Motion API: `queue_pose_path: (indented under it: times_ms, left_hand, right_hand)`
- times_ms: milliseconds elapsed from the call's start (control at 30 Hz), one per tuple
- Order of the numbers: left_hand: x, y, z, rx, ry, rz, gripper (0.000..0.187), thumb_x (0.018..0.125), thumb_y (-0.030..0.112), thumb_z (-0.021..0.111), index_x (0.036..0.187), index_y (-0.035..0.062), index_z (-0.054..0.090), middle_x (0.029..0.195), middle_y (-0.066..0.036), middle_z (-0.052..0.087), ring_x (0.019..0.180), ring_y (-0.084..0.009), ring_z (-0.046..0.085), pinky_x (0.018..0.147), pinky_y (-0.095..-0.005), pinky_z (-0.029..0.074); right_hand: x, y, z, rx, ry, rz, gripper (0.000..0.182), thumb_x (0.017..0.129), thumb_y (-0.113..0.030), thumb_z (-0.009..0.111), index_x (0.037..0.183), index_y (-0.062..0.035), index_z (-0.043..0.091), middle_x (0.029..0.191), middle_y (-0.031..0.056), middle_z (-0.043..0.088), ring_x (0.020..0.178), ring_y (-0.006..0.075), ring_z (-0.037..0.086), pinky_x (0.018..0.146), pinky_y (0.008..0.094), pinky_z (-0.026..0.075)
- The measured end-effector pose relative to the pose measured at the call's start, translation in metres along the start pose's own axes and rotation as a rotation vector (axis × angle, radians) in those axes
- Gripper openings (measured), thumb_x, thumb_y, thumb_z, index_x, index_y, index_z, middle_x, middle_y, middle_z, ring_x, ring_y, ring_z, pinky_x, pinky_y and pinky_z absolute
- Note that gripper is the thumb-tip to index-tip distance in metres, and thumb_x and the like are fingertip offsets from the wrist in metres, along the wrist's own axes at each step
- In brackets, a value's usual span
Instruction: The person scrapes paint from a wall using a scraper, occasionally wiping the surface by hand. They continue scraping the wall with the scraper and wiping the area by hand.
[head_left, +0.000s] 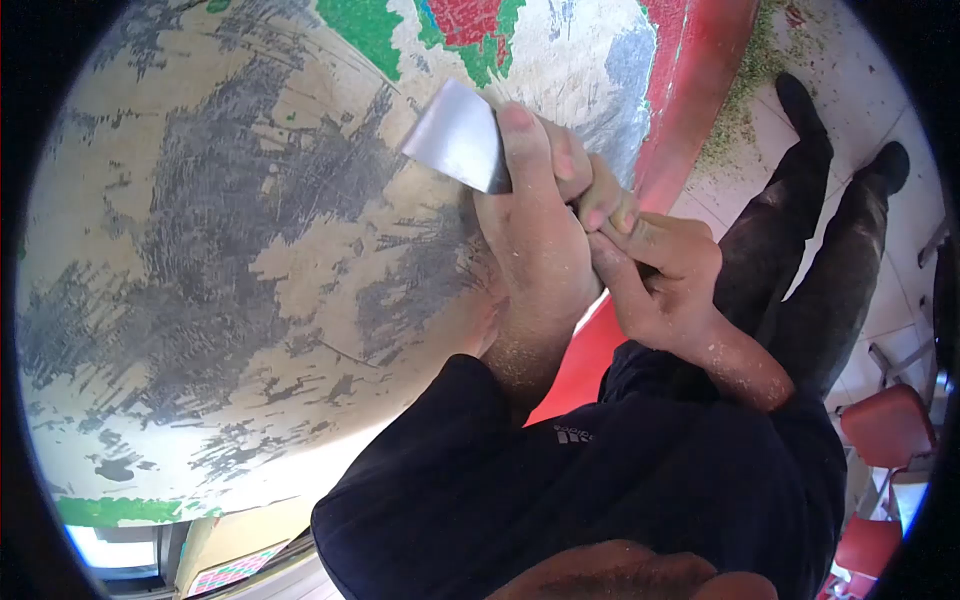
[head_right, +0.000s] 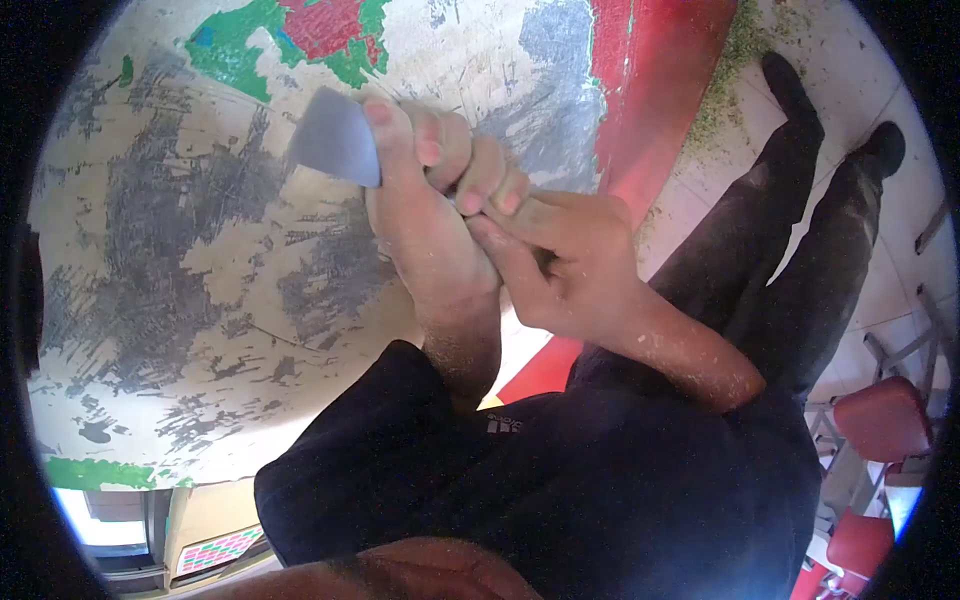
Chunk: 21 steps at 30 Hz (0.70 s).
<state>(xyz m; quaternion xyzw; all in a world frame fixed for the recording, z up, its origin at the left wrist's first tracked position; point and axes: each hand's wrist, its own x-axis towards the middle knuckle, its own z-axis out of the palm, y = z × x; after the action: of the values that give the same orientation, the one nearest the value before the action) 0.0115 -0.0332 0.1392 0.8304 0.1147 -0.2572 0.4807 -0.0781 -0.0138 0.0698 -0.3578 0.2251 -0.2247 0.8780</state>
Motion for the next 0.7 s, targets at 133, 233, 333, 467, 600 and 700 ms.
queue_pose_path:
  times_ms: [133,233,333,467,600,700]
  left_hand:
    - [-0.012,-0.026,-0.027,0.013,-0.054,-0.120,0.043,0.101,0.041,0.041,0.072,0.0103,0.035,0.056,0.000,0.028,0.044,-0.0125,0.033,0.042,-0.0319,0.036]
    - [-0.008,-0.020,-0.011,-0.013,0.032,-0.089,0.042,0.100,0.041,0.041,0.072,0.0106,0.035,0.057,0.000,0.029,0.044,-0.0125,0.033,0.042,-0.0317,0.035]
    - [-0.003,-0.006,-0.003,-0.022,0.015,-0.061,0.043,0.100,0.041,0.041,0.070,0.0110,0.035,0.057,0.000,0.029,0.044,-0.0120,0.032,0.042,-0.0320,0.036]
    - [-0.006,-0.023,-0.010,-0.017,0.014,-0.133,0.044,0.100,0.041,0.041,0.068,0.0117,0.034,0.057,0.001,0.029,0.044,-0.0115,0.032,0.042,-0.0319,0.037]
    - [0.002,-0.028,-0.003,-0.080,0.014,-0.142,0.042,0.100,0.041,0.041,0.071,0.0116,0.036,0.057,0.001,0.028,0.044,-0.0116,0.031,0.043,-0.0318,0.035]
    - [-0.001,-0.027,-0.003,-0.070,0.009,-0.140,0.044,0.100,0.041,0.042,0.069,0.0110,0.036,0.056,0.001,0.029,0.043,-0.0117,0.033,0.043,-0.0319,0.037]
  right_hand:
    - [-0.026,0.003,-0.002,-0.011,0.000,0.021,0.005,0.083,0.005,0.061,0.087,0.0069,0.064,0.055,0.0087,0.048,0.047,0.0097,0.046,0.045,0.0261,0.036]
    - [-0.015,0.000,-0.001,-0.004,0.048,0.087,0.011,0.082,0.001,0.065,0.072,0.0019,0.061,0.055,0.0112,0.049,0.042,0.0168,0.046,0.043,0.0299,0.035]
    - [0.004,-0.004,-0.003,-0.034,0.021,0.017,0.018,0.083,0.001,0.064,0.066,0.0028,0.057,0.053,0.0106,0.048,0.042,0.0152,0.044,0.044,0.0293,0.035]
    - [-0.027,0.004,-0.003,0.075,0.070,0.149,0.019,0.083,0.002,0.064,0.066,0.0037,0.056,0.051,0.0091,0.045,0.045,0.0089,0.039,0.044,0.0278,0.030]
    - [-0.011,0.006,-0.012,0.054,0.043,0.164,0.020,0.084,0.002,0.063,0.066,0.0047,0.056,0.052,0.0086,0.044,0.047,0.0063,0.038,0.043,0.0277,0.030]
    - [-0.014,0.011,-0.011,-0.011,0.041,0.085,0.019,0.085,0.003,0.062,0.066,0.0047,0.056,0.052,0.0073,0.045,0.047,0.0059,0.039,0.043,0.0276,0.029]
